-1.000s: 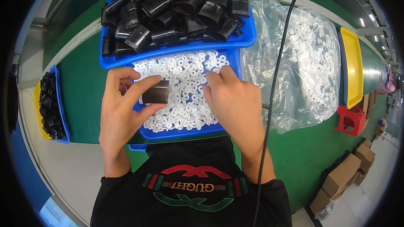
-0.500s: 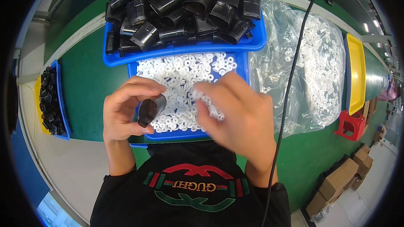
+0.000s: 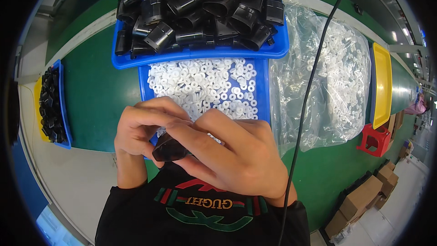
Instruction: The person repeatedly picks black plastic components and white washers from blue bins on a green workbench. They insert a washer into each black component by hand, then place the assembled unit back into the bin. The process is continuous and repetitive throughout the clip.
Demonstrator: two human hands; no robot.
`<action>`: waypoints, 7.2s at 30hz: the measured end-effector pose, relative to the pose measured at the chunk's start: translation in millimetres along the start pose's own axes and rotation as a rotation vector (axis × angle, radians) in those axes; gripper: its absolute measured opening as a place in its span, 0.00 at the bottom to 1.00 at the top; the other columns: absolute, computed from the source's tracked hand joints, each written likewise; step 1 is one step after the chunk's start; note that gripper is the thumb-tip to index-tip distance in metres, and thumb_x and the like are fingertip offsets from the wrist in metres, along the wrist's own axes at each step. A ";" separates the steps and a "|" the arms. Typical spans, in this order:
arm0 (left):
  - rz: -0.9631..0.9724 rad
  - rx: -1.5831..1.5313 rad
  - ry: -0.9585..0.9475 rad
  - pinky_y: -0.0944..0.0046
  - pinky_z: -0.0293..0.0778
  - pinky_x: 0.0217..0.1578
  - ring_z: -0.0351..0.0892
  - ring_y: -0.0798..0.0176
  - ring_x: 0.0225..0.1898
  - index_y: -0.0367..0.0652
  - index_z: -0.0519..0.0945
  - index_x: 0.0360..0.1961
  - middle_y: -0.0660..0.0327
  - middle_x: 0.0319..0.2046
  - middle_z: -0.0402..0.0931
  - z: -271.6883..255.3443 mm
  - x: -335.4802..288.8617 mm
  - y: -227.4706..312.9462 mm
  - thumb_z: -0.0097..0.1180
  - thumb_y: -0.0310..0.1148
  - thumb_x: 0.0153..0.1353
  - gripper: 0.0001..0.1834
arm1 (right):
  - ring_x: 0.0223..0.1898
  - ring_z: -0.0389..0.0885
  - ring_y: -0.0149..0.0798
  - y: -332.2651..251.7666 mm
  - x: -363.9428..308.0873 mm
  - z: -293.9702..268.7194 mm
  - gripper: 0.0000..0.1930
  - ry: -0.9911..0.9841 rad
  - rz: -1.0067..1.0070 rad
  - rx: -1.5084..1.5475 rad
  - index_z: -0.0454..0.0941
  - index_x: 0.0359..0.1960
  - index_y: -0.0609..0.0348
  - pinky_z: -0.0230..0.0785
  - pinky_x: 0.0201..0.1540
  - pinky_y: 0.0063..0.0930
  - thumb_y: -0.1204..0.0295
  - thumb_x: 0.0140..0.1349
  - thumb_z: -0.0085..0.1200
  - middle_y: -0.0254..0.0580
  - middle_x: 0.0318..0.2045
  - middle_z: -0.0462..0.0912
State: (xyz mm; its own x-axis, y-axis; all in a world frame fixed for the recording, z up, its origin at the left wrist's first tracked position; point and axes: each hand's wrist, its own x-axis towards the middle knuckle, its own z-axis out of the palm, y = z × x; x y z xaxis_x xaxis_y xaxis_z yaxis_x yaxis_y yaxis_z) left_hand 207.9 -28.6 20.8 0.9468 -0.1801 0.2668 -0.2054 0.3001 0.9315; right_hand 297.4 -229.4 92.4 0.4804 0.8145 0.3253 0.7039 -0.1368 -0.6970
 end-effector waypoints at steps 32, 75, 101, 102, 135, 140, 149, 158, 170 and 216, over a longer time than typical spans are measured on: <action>-0.068 0.035 0.369 0.71 0.66 0.33 0.70 0.69 0.31 0.42 0.68 0.32 0.60 0.30 0.69 4.7 -20.1 10.6 0.56 0.13 0.52 0.14 | 0.26 0.82 0.35 12.0 -1.9 15.5 0.24 0.151 -0.071 0.105 0.81 0.39 0.62 0.74 0.23 0.23 0.77 0.32 0.69 0.40 0.35 0.81; -0.144 0.098 0.290 0.73 0.70 0.33 0.74 0.73 0.33 0.37 0.73 0.37 0.62 0.35 0.72 7.5 -17.1 7.9 0.51 0.11 0.51 0.14 | 0.24 0.81 0.32 8.5 -8.1 11.0 0.24 0.249 -0.109 0.098 0.83 0.41 0.59 0.73 0.22 0.20 0.78 0.35 0.69 0.37 0.33 0.80; -0.150 0.081 0.248 0.72 0.70 0.35 0.73 0.72 0.35 0.36 0.73 0.39 0.61 0.35 0.71 14.0 -14.9 7.9 0.47 0.10 0.50 0.16 | 0.28 0.82 0.35 18.3 -10.3 22.8 0.26 0.272 -0.097 0.152 0.83 0.42 0.60 0.76 0.26 0.23 0.79 0.34 0.70 0.38 0.33 0.80; -0.156 0.080 0.240 0.72 0.70 0.35 0.73 0.72 0.35 0.36 0.73 0.39 0.61 0.35 0.71 12.9 -12.2 8.6 0.47 0.09 0.49 0.16 | 0.29 0.82 0.36 19.1 -10.9 21.8 0.23 0.246 -0.105 0.137 0.82 0.41 0.62 0.75 0.28 0.23 0.74 0.39 0.70 0.41 0.33 0.80; 0.014 0.336 0.123 0.62 0.75 0.35 0.80 0.54 0.35 0.39 0.74 0.54 0.55 0.38 0.78 29.3 6.6 -3.7 0.65 0.23 0.36 0.36 | 0.28 0.83 0.36 20.1 -11.2 29.0 0.24 0.223 -0.131 0.221 0.82 0.43 0.63 0.76 0.26 0.23 0.77 0.38 0.67 0.40 0.38 0.82; -0.051 0.433 0.081 0.68 0.71 0.31 0.80 0.63 0.30 0.34 0.78 0.40 0.57 0.30 0.79 25.6 13.3 9.1 0.60 0.20 0.39 0.20 | 0.23 0.80 0.37 25.1 -13.8 -11.5 0.11 0.277 -0.192 0.470 0.82 0.33 0.64 0.69 0.20 0.23 0.80 0.45 0.57 0.44 0.31 0.83; -0.158 0.218 0.054 0.68 0.68 0.27 0.76 0.62 0.25 0.36 0.77 0.31 0.60 0.23 0.75 41.2 26.7 4.9 0.63 0.26 0.39 0.14 | 0.14 0.65 0.28 -15.6 -10.1 -46.2 0.10 0.190 -0.140 1.017 0.67 0.20 0.55 0.55 0.15 0.19 0.81 0.49 0.57 0.31 0.17 0.71; -0.045 0.178 0.067 0.64 0.68 0.26 0.74 0.59 0.24 0.41 0.76 0.31 0.60 0.23 0.74 43.1 29.5 -5.3 0.63 0.26 0.36 0.16 | 0.13 0.64 0.28 -19.0 16.7 -12.7 0.13 0.231 -0.184 1.014 0.67 0.18 0.56 0.50 0.11 0.20 0.85 0.45 0.60 0.32 0.16 0.73; -0.058 0.179 0.086 0.64 0.69 0.27 0.74 0.57 0.24 0.40 0.77 0.32 0.59 0.23 0.74 44.9 29.9 -1.0 0.63 0.25 0.36 0.17 | 0.12 0.62 0.29 -12.3 31.7 -5.4 0.13 0.211 -0.449 0.906 0.68 0.18 0.57 0.48 0.12 0.20 0.84 0.48 0.60 0.33 0.15 0.73; 0.054 0.303 -0.005 0.67 0.69 0.24 0.76 0.59 0.21 0.40 0.76 0.26 0.61 0.21 0.75 24.5 38.0 16.2 0.61 0.28 0.31 0.15 | 0.16 0.72 0.34 -17.0 2.7 -34.7 0.07 0.420 -0.356 1.120 0.73 0.20 0.57 0.60 0.15 0.26 0.83 0.42 0.56 0.34 0.17 0.71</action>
State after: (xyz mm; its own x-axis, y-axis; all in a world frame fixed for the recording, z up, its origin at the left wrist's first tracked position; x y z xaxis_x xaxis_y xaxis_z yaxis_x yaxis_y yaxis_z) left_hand 234.5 -53.5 52.1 0.9316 -0.1761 0.3180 -0.3203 0.0160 0.9472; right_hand 304.9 -244.5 127.3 0.6297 0.4370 0.6423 0.0957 0.7769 -0.6224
